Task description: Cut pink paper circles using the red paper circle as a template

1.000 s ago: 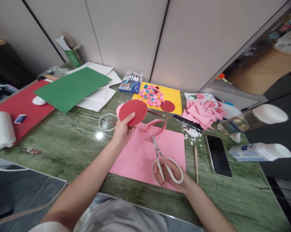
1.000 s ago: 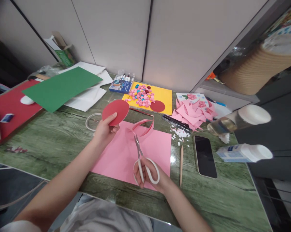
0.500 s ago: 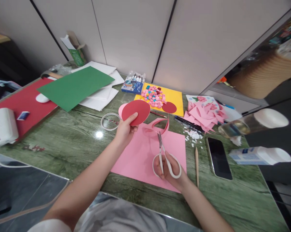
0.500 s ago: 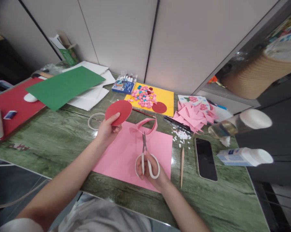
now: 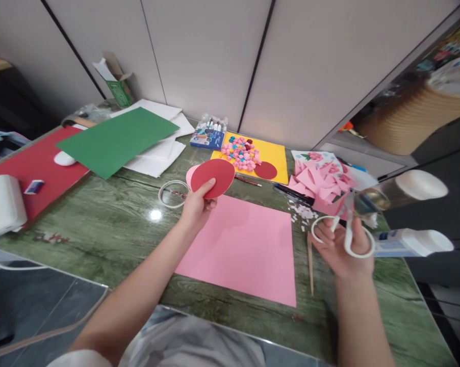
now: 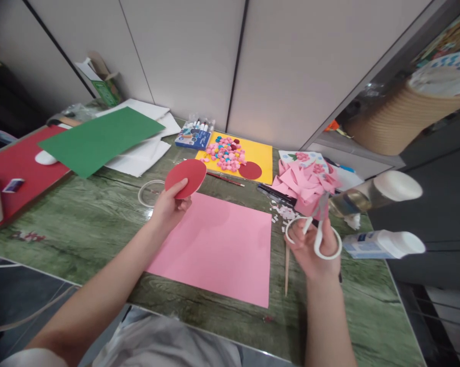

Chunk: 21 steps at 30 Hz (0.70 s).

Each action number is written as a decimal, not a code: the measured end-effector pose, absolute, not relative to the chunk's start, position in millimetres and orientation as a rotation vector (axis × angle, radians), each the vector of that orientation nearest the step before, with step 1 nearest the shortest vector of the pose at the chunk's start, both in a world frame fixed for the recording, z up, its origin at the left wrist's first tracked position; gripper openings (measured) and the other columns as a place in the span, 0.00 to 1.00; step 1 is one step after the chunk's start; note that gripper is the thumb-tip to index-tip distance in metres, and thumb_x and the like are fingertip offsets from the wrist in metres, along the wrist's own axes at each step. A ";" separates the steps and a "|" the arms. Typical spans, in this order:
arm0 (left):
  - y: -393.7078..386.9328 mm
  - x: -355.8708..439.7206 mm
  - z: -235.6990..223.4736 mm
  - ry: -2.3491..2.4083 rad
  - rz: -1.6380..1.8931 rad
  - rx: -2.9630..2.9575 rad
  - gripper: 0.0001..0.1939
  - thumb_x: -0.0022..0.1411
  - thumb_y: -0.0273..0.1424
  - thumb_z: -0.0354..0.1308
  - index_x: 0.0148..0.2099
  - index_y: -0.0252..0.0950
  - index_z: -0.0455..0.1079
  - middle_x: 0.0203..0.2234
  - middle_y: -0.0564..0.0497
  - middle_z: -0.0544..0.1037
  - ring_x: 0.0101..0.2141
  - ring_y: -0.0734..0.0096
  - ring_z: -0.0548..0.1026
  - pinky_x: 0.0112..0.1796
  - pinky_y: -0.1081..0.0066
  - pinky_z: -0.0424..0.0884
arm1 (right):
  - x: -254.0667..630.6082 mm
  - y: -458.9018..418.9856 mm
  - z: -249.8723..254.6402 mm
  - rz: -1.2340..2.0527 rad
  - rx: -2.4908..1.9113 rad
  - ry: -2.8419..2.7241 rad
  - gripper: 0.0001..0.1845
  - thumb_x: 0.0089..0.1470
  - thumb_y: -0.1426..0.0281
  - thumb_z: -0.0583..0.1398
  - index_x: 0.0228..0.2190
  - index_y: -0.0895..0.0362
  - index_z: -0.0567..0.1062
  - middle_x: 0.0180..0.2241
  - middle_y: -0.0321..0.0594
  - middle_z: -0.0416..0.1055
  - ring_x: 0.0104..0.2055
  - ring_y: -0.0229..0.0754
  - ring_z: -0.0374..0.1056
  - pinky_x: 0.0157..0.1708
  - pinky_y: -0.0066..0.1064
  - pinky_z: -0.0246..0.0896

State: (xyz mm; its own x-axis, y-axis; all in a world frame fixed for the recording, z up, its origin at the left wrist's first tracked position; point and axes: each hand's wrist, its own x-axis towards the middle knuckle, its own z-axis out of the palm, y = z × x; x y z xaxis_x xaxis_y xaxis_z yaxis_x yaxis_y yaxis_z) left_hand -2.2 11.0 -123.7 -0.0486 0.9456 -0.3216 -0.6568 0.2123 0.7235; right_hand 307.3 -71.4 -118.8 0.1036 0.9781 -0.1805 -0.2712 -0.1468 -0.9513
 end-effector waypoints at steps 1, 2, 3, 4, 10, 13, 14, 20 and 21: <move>11.1 -2.2 -123.6 0.906 1.359 0.401 0.12 0.44 0.31 0.65 0.27 0.33 0.64 0.11 0.59 0.65 0.11 0.85 0.59 0.11 0.83 0.49 | 313.8 -70.6 -121.1 1.348 -1.217 -0.856 0.26 0.57 0.51 0.43 0.26 0.52 0.71 0.17 0.33 0.53 0.18 0.37 0.50 0.20 0.32 0.47; 11.2 -2.3 -123.5 0.903 1.360 0.399 0.13 0.44 0.31 0.65 0.27 0.33 0.64 0.11 0.59 0.66 0.11 0.85 0.59 0.11 0.83 0.49 | 318.7 -70.0 -123.8 1.337 -1.272 -0.886 0.25 0.57 0.52 0.44 0.26 0.53 0.72 0.17 0.34 0.56 0.18 0.37 0.52 0.20 0.31 0.48; 11.3 -2.3 -123.4 0.901 1.362 0.397 0.13 0.43 0.31 0.65 0.27 0.33 0.64 0.11 0.59 0.66 0.11 0.85 0.59 0.11 0.83 0.49 | 322.3 -69.8 -126.9 1.320 -1.337 -0.923 0.24 0.57 0.52 0.46 0.27 0.54 0.73 0.17 0.35 0.59 0.19 0.37 0.54 0.20 0.31 0.49; 11.5 -2.3 -123.4 0.902 1.361 0.395 0.13 0.44 0.31 0.65 0.27 0.33 0.64 0.11 0.59 0.66 0.11 0.85 0.60 0.11 0.83 0.49 | 324.8 -69.8 -130.0 1.299 -1.399 -0.953 0.23 0.56 0.52 0.48 0.27 0.55 0.73 0.17 0.36 0.61 0.19 0.37 0.55 0.21 0.30 0.50; 11.5 -2.8 -122.6 0.912 1.342 0.395 0.12 0.44 0.31 0.65 0.27 0.32 0.64 0.10 0.58 0.66 0.11 0.85 0.59 0.11 0.83 0.49 | 327.7 -72.0 -139.6 1.311 -1.637 -1.089 0.19 0.54 0.54 0.54 0.31 0.57 0.72 0.19 0.35 0.65 0.20 0.36 0.59 0.21 0.29 0.52; 11.8 -2.7 -122.5 0.912 1.342 0.388 0.12 0.44 0.31 0.65 0.26 0.33 0.63 0.10 0.59 0.65 0.11 0.85 0.59 0.11 0.83 0.49 | 326.1 -72.6 -137.4 1.314 -1.716 -1.183 0.20 0.54 0.53 0.54 0.30 0.57 0.72 0.18 0.35 0.65 0.19 0.35 0.59 0.21 0.28 0.51; 12.1 -2.6 -122.8 0.909 1.344 0.387 0.12 0.44 0.31 0.65 0.26 0.33 0.63 0.10 0.59 0.65 0.11 0.85 0.59 0.11 0.83 0.49 | 325.2 -72.7 -136.5 1.311 -1.722 -1.197 0.20 0.54 0.53 0.54 0.30 0.57 0.72 0.18 0.34 0.65 0.19 0.35 0.58 0.20 0.28 0.51; 12.9 -2.5 -125.1 0.903 1.345 0.390 0.13 0.45 0.31 0.65 0.28 0.33 0.63 0.11 0.58 0.66 0.12 0.85 0.59 0.11 0.83 0.49 | 315.6 -72.8 -132.8 1.369 -1.711 -1.202 0.20 0.53 0.53 0.54 0.28 0.58 0.71 0.17 0.33 0.64 0.18 0.34 0.58 0.20 0.27 0.49; 13.0 -2.6 -125.4 0.904 1.345 0.392 0.13 0.45 0.31 0.65 0.28 0.33 0.63 0.11 0.58 0.66 0.12 0.85 0.59 0.11 0.83 0.49 | 314.1 -73.1 -132.4 1.380 -1.707 -1.204 0.20 0.54 0.53 0.54 0.28 0.58 0.71 0.17 0.33 0.64 0.19 0.34 0.57 0.20 0.27 0.49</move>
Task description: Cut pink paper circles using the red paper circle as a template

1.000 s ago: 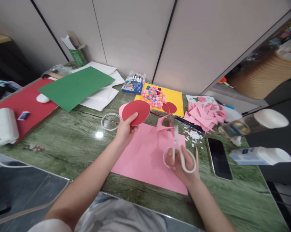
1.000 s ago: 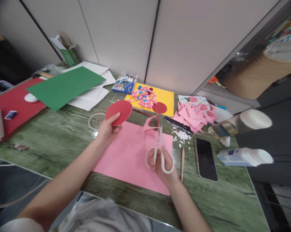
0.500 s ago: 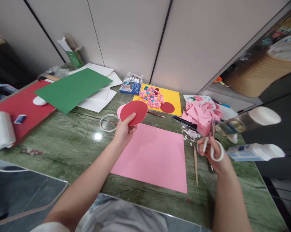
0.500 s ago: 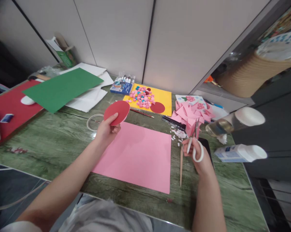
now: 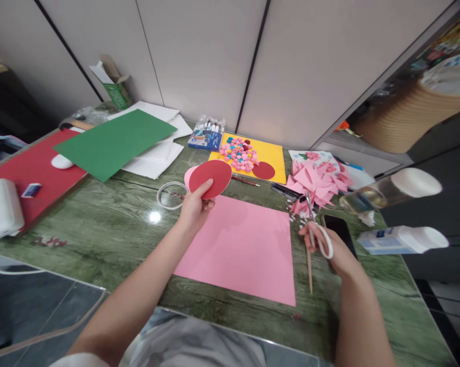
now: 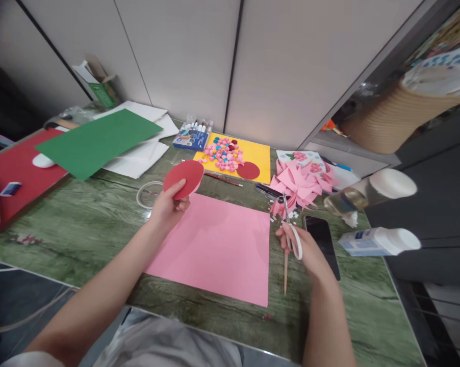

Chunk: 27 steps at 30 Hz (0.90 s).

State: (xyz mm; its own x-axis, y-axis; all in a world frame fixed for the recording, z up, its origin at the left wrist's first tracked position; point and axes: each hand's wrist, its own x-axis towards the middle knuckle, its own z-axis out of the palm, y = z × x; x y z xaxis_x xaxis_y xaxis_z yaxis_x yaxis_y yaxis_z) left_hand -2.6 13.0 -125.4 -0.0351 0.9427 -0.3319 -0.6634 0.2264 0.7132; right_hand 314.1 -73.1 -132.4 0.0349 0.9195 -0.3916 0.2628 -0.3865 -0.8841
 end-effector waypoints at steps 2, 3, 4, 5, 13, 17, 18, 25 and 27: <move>13.1 -2.7 -126.0 0.900 1.347 0.395 0.13 0.45 0.31 0.65 0.29 0.33 0.63 0.11 0.58 0.66 0.11 0.85 0.59 0.11 0.83 0.49 | 311.5 -73.9 -131.7 1.397 -1.688 -1.213 0.20 0.54 0.54 0.54 0.28 0.58 0.71 0.18 0.33 0.64 0.19 0.34 0.57 0.21 0.27 0.49; 13.2 -2.8 -126.2 0.900 1.347 0.395 0.13 0.45 0.31 0.65 0.29 0.33 0.63 0.11 0.58 0.66 0.11 0.85 0.59 0.11 0.83 0.49 | 310.5 -74.4 -131.2 1.405 -1.676 -1.219 0.20 0.54 0.54 0.53 0.28 0.58 0.71 0.18 0.33 0.64 0.19 0.34 0.57 0.21 0.27 0.49; 13.3 -2.8 -126.4 0.901 1.349 0.392 0.13 0.44 0.31 0.65 0.29 0.33 0.63 0.11 0.58 0.66 0.11 0.85 0.59 0.11 0.83 0.49 | 309.5 -74.9 -130.7 1.415 -1.663 -1.226 0.20 0.55 0.54 0.53 0.28 0.58 0.71 0.18 0.33 0.63 0.19 0.34 0.57 0.22 0.27 0.49; 13.5 -2.8 -126.5 0.903 1.350 0.387 0.14 0.44 0.31 0.65 0.29 0.33 0.63 0.11 0.59 0.66 0.11 0.85 0.59 0.11 0.83 0.49 | 308.6 -75.3 -130.2 1.423 -1.652 -1.234 0.20 0.55 0.54 0.53 0.28 0.58 0.71 0.18 0.33 0.63 0.19 0.34 0.57 0.22 0.28 0.49; 12.7 -3.2 -123.4 0.912 1.347 0.381 0.14 0.43 0.31 0.66 0.28 0.33 0.64 0.11 0.59 0.65 0.11 0.85 0.59 0.11 0.83 0.49 | 306.6 -76.3 -130.8 1.465 -1.567 -1.300 0.20 0.58 0.55 0.50 0.31 0.58 0.71 0.19 0.33 0.62 0.20 0.35 0.55 0.22 0.29 0.46; 11.7 -1.2 -124.7 0.872 1.335 0.375 0.13 0.44 0.31 0.66 0.29 0.33 0.65 0.13 0.59 0.67 0.12 0.85 0.61 0.12 0.83 0.52 | 303.4 -80.6 -131.8 1.545 -1.386 -1.355 0.23 0.57 0.53 0.48 0.33 0.59 0.71 0.18 0.34 0.60 0.20 0.36 0.55 0.23 0.29 0.47; 10.9 0.5 -125.8 0.852 1.310 0.360 0.12 0.44 0.30 0.66 0.31 0.33 0.67 0.15 0.58 0.69 0.13 0.85 0.63 0.13 0.83 0.55 | 301.1 -82.2 -131.6 1.585 -1.334 -1.379 0.24 0.57 0.52 0.48 0.34 0.59 0.71 0.18 0.34 0.60 0.20 0.35 0.54 0.22 0.30 0.47; -9.0 22.6 -135.0 0.670 0.881 0.303 0.16 0.53 0.32 0.61 0.45 0.34 0.70 0.41 0.44 0.75 0.38 0.69 0.74 0.37 0.69 0.70 | 277.3 -93.6 -127.1 1.759 -1.083 -1.453 0.24 0.56 0.52 0.50 0.32 0.59 0.71 0.18 0.35 0.61 0.19 0.35 0.55 0.22 0.30 0.48; -15.3 27.5 -136.0 0.651 0.849 0.316 0.17 0.54 0.32 0.61 0.46 0.35 0.70 0.46 0.44 0.73 0.42 0.64 0.73 0.42 0.62 0.70 | 272.0 -94.9 -124.6 1.760 -1.056 -1.489 0.23 0.56 0.53 0.50 0.30 0.59 0.71 0.18 0.35 0.61 0.19 0.35 0.56 0.23 0.30 0.49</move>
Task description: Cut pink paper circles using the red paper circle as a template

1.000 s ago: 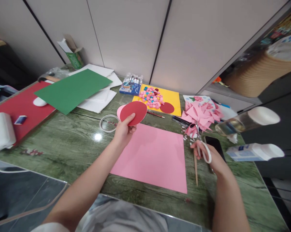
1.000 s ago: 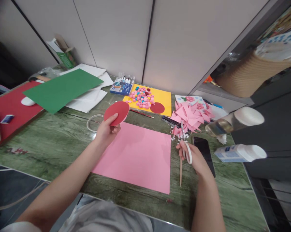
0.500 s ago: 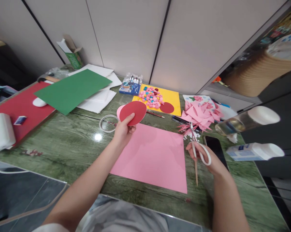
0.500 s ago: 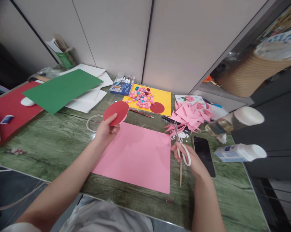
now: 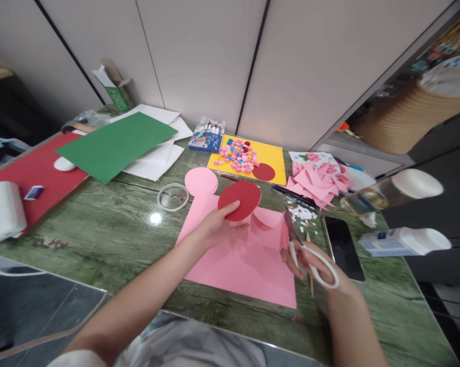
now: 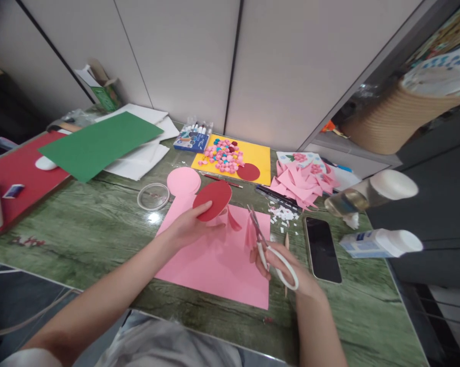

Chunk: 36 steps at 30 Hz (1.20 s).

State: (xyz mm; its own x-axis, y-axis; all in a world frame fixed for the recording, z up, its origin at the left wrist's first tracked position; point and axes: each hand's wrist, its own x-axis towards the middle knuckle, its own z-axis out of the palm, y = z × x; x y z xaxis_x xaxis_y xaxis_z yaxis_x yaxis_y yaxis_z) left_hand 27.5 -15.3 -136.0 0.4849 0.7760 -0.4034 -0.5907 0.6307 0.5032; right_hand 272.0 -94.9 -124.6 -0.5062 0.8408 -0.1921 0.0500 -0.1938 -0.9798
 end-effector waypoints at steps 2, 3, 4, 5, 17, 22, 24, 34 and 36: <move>-19.4 30.9 -136.7 0.655 0.837 0.320 0.16 0.54 0.32 0.60 0.46 0.36 0.71 0.48 0.44 0.73 0.44 0.63 0.72 0.43 0.61 0.70 | 267.8 -95.3 -121.6 1.769 -1.032 -1.521 0.24 0.56 0.52 0.51 0.30 0.60 0.71 0.18 0.35 0.61 0.19 0.34 0.55 0.22 0.29 0.49; -20.5 32.2 -137.0 0.659 0.837 0.318 0.15 0.54 0.32 0.60 0.45 0.36 0.71 0.48 0.45 0.73 0.44 0.64 0.72 0.44 0.61 0.70 | 266.0 -95.3 -120.3 1.783 -1.015 -1.526 0.25 0.55 0.51 0.51 0.31 0.60 0.72 0.18 0.35 0.62 0.18 0.34 0.55 0.21 0.29 0.48; -21.1 33.2 -137.3 0.664 0.835 0.312 0.15 0.54 0.31 0.61 0.45 0.35 0.72 0.47 0.45 0.74 0.43 0.65 0.73 0.44 0.63 0.70 | 264.5 -95.3 -119.2 1.804 -0.996 -1.524 0.26 0.54 0.50 0.51 0.32 0.60 0.72 0.19 0.36 0.62 0.18 0.34 0.54 0.20 0.29 0.47; -21.4 34.2 -137.6 0.665 0.830 0.305 0.14 0.54 0.31 0.61 0.44 0.35 0.72 0.46 0.45 0.75 0.42 0.66 0.73 0.44 0.64 0.70 | 263.3 -95.4 -118.5 1.824 -0.980 -1.509 0.26 0.54 0.49 0.51 0.32 0.61 0.72 0.19 0.36 0.62 0.18 0.34 0.54 0.20 0.28 0.47; -23.5 40.7 -152.5 0.609 0.666 0.318 0.14 0.54 0.33 0.61 0.41 0.32 0.73 0.34 0.45 0.79 0.32 0.68 0.77 0.36 0.70 0.70 | 261.9 -102.9 -122.8 1.897 -0.978 -1.402 0.27 0.50 0.48 0.53 0.30 0.59 0.74 0.21 0.39 0.63 0.17 0.35 0.54 0.16 0.29 0.46; -22.9 40.5 -153.2 0.631 0.657 0.377 0.16 0.52 0.33 0.62 0.43 0.32 0.72 0.35 0.44 0.79 0.33 0.68 0.76 0.37 0.70 0.70 | 262.9 -103.2 -123.8 1.902 -0.965 -1.406 0.25 0.51 0.49 0.53 0.32 0.59 0.74 0.19 0.38 0.62 0.17 0.35 0.54 0.17 0.29 0.47; -22.1 41.1 -152.4 0.660 0.736 0.415 0.17 0.50 0.31 0.64 0.43 0.33 0.72 0.37 0.45 0.79 0.34 0.69 0.76 0.38 0.71 0.70 | 262.7 -102.0 -122.7 1.908 -0.981 -1.412 0.26 0.50 0.48 0.53 0.30 0.59 0.74 0.19 0.38 0.62 0.17 0.35 0.54 0.17 0.29 0.47; -11.7 36.4 -150.1 0.834 1.095 0.731 0.19 0.48 0.35 0.65 0.43 0.32 0.72 0.42 0.43 0.76 0.40 0.62 0.74 0.38 0.67 0.71 | 262.5 -99.8 -121.8 1.900 -1.030 -1.443 0.29 0.50 0.46 0.51 0.31 0.60 0.73 0.18 0.38 0.61 0.17 0.35 0.54 0.17 0.28 0.46; -10.8 34.8 -149.2 0.886 1.116 0.768 0.19 0.47 0.36 0.64 0.42 0.32 0.72 0.39 0.43 0.77 0.37 0.63 0.75 0.34 0.68 0.71 | 262.5 -99.6 -121.8 1.895 -1.068 -1.452 0.30 0.50 0.45 0.51 0.30 0.60 0.73 0.18 0.38 0.62 0.16 0.35 0.53 0.16 0.28 0.44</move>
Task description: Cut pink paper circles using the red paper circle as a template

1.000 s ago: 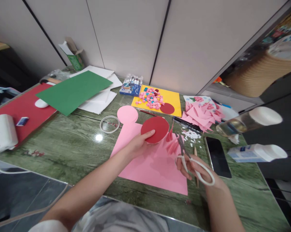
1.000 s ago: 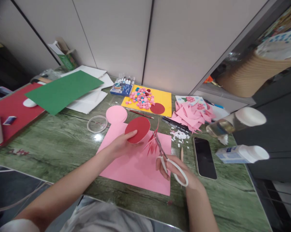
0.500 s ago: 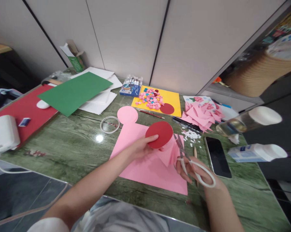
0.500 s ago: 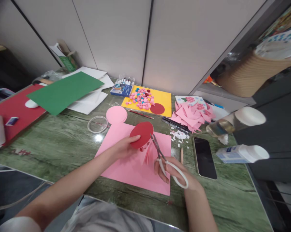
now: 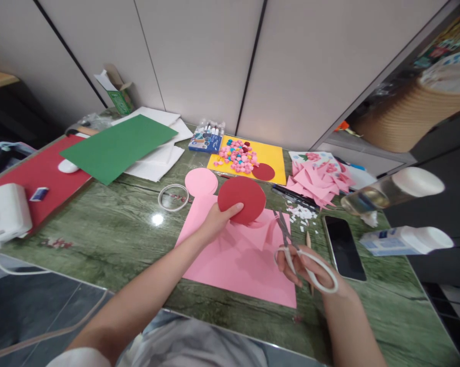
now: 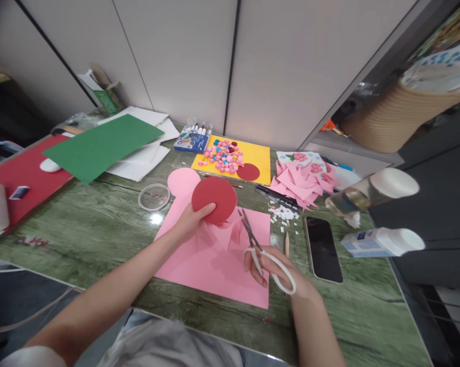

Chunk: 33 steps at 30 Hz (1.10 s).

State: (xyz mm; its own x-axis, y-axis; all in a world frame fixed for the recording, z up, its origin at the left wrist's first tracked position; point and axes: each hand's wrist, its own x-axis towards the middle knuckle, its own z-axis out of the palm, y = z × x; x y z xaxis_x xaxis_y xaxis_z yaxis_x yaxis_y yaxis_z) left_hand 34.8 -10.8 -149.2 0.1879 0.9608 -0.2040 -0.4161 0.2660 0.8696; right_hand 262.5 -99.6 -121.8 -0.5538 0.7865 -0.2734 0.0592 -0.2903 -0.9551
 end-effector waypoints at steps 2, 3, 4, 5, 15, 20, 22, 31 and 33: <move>-10.1 33.7 -149.0 0.911 1.134 0.789 0.19 0.47 0.37 0.64 0.41 0.32 0.72 0.37 0.44 0.77 0.34 0.65 0.75 0.32 0.70 0.71 | 262.3 -99.4 -121.7 1.895 -1.096 -1.448 0.31 0.49 0.44 0.51 0.30 0.60 0.73 0.18 0.38 0.62 0.16 0.35 0.52 0.16 0.28 0.44; -9.7 33.2 -149.1 0.918 1.143 0.797 0.19 0.47 0.37 0.64 0.41 0.32 0.72 0.37 0.44 0.77 0.34 0.65 0.75 0.32 0.70 0.71 | 262.2 -99.3 -121.6 1.898 -1.096 -1.445 0.31 0.49 0.44 0.51 0.30 0.60 0.73 0.18 0.38 0.61 0.16 0.35 0.52 0.16 0.28 0.44; -9.3 32.6 -149.2 0.925 1.152 0.803 0.19 0.48 0.37 0.64 0.41 0.32 0.72 0.38 0.44 0.77 0.35 0.65 0.75 0.32 0.70 0.71 | 261.9 -99.2 -121.3 1.902 -1.083 -1.442 0.30 0.49 0.44 0.51 0.29 0.60 0.73 0.18 0.38 0.61 0.16 0.35 0.52 0.16 0.28 0.44; -8.8 32.1 -149.4 0.932 1.161 0.809 0.18 0.48 0.37 0.64 0.41 0.32 0.73 0.38 0.44 0.77 0.35 0.65 0.74 0.33 0.71 0.71 | 261.6 -99.0 -120.9 1.904 -1.065 -1.440 0.30 0.50 0.45 0.51 0.29 0.60 0.73 0.18 0.37 0.61 0.16 0.34 0.52 0.16 0.28 0.44; -8.5 29.7 -145.1 1.001 1.181 0.825 0.18 0.45 0.36 0.65 0.39 0.32 0.73 0.35 0.45 0.78 0.30 0.69 0.74 0.27 0.74 0.69 | 258.7 -98.8 -118.1 1.893 -1.005 -1.415 0.27 0.51 0.48 0.53 0.28 0.62 0.72 0.17 0.34 0.59 0.15 0.32 0.51 0.15 0.25 0.42; -7.2 29.7 -145.9 0.999 1.198 0.824 0.18 0.45 0.36 0.65 0.38 0.32 0.73 0.35 0.45 0.78 0.28 0.71 0.74 0.26 0.75 0.69 | 257.8 -99.6 -117.3 1.905 -1.020 -1.359 0.25 0.51 0.50 0.55 0.28 0.62 0.72 0.21 0.36 0.62 0.15 0.30 0.52 0.15 0.25 0.44; -6.7 29.4 -146.9 0.996 1.204 0.830 0.17 0.46 0.36 0.65 0.38 0.32 0.73 0.34 0.46 0.78 0.27 0.72 0.73 0.24 0.75 0.68 | 257.6 -99.8 -117.0 1.906 -1.021 -1.357 0.24 0.51 0.51 0.55 0.27 0.61 0.72 0.21 0.35 0.62 0.15 0.30 0.52 0.15 0.25 0.43; -5.6 28.6 -144.9 1.012 1.217 0.815 0.18 0.45 0.36 0.66 0.39 0.33 0.73 0.33 0.47 0.78 0.25 0.72 0.73 0.22 0.76 0.68 | 260.7 -99.5 -121.0 1.904 -1.049 -1.425 0.25 0.53 0.50 0.53 0.27 0.61 0.70 0.14 0.31 0.57 0.13 0.30 0.50 0.15 0.25 0.40; -5.5 28.5 -145.0 1.009 1.224 0.818 0.18 0.45 0.36 0.66 0.40 0.33 0.74 0.35 0.46 0.78 0.26 0.71 0.74 0.24 0.75 0.69 | 260.5 -99.7 -120.1 1.898 -1.062 -1.435 0.25 0.53 0.50 0.53 0.27 0.61 0.70 0.14 0.30 0.57 0.13 0.30 0.50 0.15 0.25 0.40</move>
State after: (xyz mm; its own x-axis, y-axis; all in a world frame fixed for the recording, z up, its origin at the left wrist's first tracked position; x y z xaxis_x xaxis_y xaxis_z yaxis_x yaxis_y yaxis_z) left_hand 28.5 -5.5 -145.0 0.0420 0.9843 -0.1715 -0.3563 0.1751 0.9178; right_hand 260.5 -99.7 -120.1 -0.5510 0.7892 -0.2711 0.0458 -0.2958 -0.9541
